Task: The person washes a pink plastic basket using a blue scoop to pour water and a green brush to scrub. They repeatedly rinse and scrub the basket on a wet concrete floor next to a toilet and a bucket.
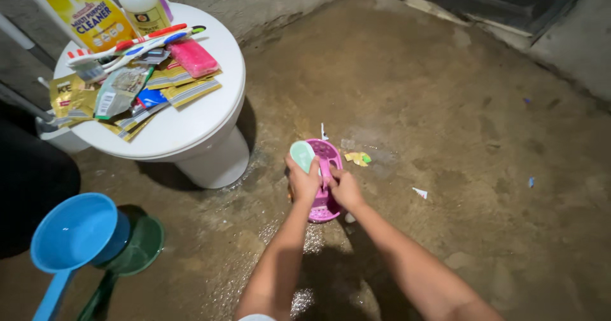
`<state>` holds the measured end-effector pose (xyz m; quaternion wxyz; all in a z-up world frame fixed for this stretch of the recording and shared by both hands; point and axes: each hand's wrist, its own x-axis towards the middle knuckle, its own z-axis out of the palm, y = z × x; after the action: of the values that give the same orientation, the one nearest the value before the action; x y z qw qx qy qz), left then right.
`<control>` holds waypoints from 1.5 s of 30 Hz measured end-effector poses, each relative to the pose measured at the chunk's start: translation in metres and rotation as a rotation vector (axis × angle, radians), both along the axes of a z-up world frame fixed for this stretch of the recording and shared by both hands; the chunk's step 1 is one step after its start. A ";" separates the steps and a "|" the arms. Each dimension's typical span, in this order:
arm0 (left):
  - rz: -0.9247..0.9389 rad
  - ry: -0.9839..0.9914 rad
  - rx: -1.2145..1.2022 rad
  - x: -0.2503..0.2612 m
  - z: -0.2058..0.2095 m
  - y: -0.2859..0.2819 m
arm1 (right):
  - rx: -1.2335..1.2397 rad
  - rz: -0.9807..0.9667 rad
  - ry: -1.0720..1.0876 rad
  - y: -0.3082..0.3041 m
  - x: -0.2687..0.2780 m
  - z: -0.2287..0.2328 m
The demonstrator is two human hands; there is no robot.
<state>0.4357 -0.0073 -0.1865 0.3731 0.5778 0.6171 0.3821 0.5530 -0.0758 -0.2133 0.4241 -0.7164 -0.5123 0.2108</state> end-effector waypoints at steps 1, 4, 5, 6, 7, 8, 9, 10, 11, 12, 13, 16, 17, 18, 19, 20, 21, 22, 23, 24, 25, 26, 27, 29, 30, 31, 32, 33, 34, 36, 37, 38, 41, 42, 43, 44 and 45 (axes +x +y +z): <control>-0.012 -0.022 0.056 0.001 0.005 0.001 | -0.016 0.000 -0.017 0.000 0.002 -0.002; -0.072 0.029 0.045 -0.005 0.017 0.002 | -0.138 -0.036 0.029 -0.001 0.001 -0.007; -0.106 0.061 0.007 -0.009 0.019 0.002 | -0.100 -0.039 0.025 -0.003 0.000 -0.009; -0.139 0.094 -0.031 -0.012 0.020 0.001 | -0.061 -0.042 0.022 -0.005 -0.001 -0.012; -0.170 0.126 -0.061 -0.015 0.022 0.003 | -0.014 -0.043 0.017 -0.001 -0.002 -0.013; -0.202 0.174 -0.094 -0.018 0.023 0.003 | 0.020 -0.045 0.021 0.002 -0.001 -0.013; -0.231 0.222 -0.136 -0.022 0.022 -0.003 | 0.047 -0.044 0.027 0.001 -0.002 -0.014; -0.259 0.271 -0.179 -0.027 0.022 -0.007 | 0.074 -0.043 0.033 0.000 -0.004 -0.013; -0.293 0.315 -0.166 -0.032 0.025 -0.006 | 0.034 -0.056 0.029 -0.002 -0.005 -0.011; -0.327 0.359 -0.154 -0.040 0.031 0.002 | -0.007 -0.068 0.025 -0.004 -0.006 -0.007; -0.364 0.408 -0.139 -0.048 0.040 0.011 | -0.046 -0.085 0.025 -0.005 -0.008 -0.002; -0.465 0.607 -0.117 -0.059 0.064 0.030 | -0.174 -0.102 0.077 -0.004 -0.010 0.010; -0.575 0.663 -0.104 -0.061 0.067 0.029 | -0.162 -0.114 0.048 -0.004 -0.012 0.011; -0.684 0.718 -0.092 -0.063 0.069 0.027 | -0.150 -0.126 0.019 -0.004 -0.014 0.010; -0.797 0.770 -0.077 -0.064 0.070 0.027 | -0.137 -0.141 -0.012 -0.003 -0.012 0.008; -0.857 0.787 -0.026 -0.068 0.071 0.031 | -0.108 -0.133 -0.029 -0.003 -0.009 0.005; -0.918 0.810 0.025 -0.076 0.073 0.036 | -0.079 -0.126 -0.039 -0.002 -0.008 0.001; -0.978 0.833 0.076 -0.080 0.076 0.039 | -0.049 -0.119 -0.050 -0.002 -0.008 -0.003; -0.913 0.850 0.061 -0.079 0.080 0.043 | -0.028 -0.105 -0.050 -0.001 -0.007 -0.006; -0.849 0.868 0.045 -0.076 0.085 0.047 | -0.006 -0.091 -0.050 -0.002 -0.004 -0.008; -0.781 0.886 0.029 -0.072 0.089 0.049 | 0.018 -0.075 -0.050 -0.001 -0.004 -0.008; -0.774 0.898 0.045 -0.067 0.090 0.043 | -0.034 -0.088 -0.040 0.000 -0.007 -0.008; -0.767 0.907 0.062 -0.058 0.091 0.035 | -0.087 -0.102 -0.034 0.000 -0.007 -0.005; -0.842 0.935 0.059 -0.058 0.095 0.029 | -0.130 -0.104 -0.015 -0.001 -0.008 0.001; -0.923 0.954 0.038 -0.065 0.097 0.029 | -0.120 -0.091 -0.003 -0.001 -0.009 0.003; -1.007 0.971 0.014 -0.070 0.099 0.028 | -0.113 -0.079 0.009 -0.003 -0.008 0.004; -1.015 0.970 -0.011 -0.074 0.100 0.029 | -0.122 -0.070 -0.006 -0.005 -0.007 0.004; -1.018 0.972 -0.032 -0.079 0.104 0.036 | -0.125 -0.059 -0.020 -0.002 -0.006 0.004; -1.021 0.975 -0.052 -0.080 0.106 0.043 | -0.128 -0.048 -0.034 0.000 -0.004 0.003; -0.928 1.031 0.220 -0.084 0.104 0.053 | -0.139 0.042 -0.065 0.003 -0.001 0.001; -0.880 1.050 0.356 -0.082 0.101 0.057 | -0.149 0.083 -0.084 0.003 0.004 0.001; -0.937 1.061 0.310 -0.081 0.098 0.060 | -0.172 0.110 -0.110 0.005 0.007 0.002; -1.124 1.048 0.350 -0.082 0.084 0.041 | -0.271 0.181 -0.175 0.000 0.012 0.010; -1.188 1.013 0.483 -0.086 0.076 0.017 | -0.316 0.201 -0.190 -0.003 0.014 0.014; -1.197 0.949 0.511 -0.088 0.073 -0.001 | -0.355 0.222 -0.202 -0.002 0.012 0.018; -1.204 0.885 0.539 -0.088 0.071 -0.019 | -0.345 0.225 -0.191 -0.002 0.010 0.021; -1.215 0.815 0.562 -0.087 0.071 -0.032 | -0.343 0.225 -0.179 -0.006 0.010 0.022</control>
<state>0.3482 -0.0392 -0.1153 0.1009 0.9817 0.1611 0.0106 0.5634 -0.0823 -0.1915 0.2229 -0.7320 -0.5814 0.2765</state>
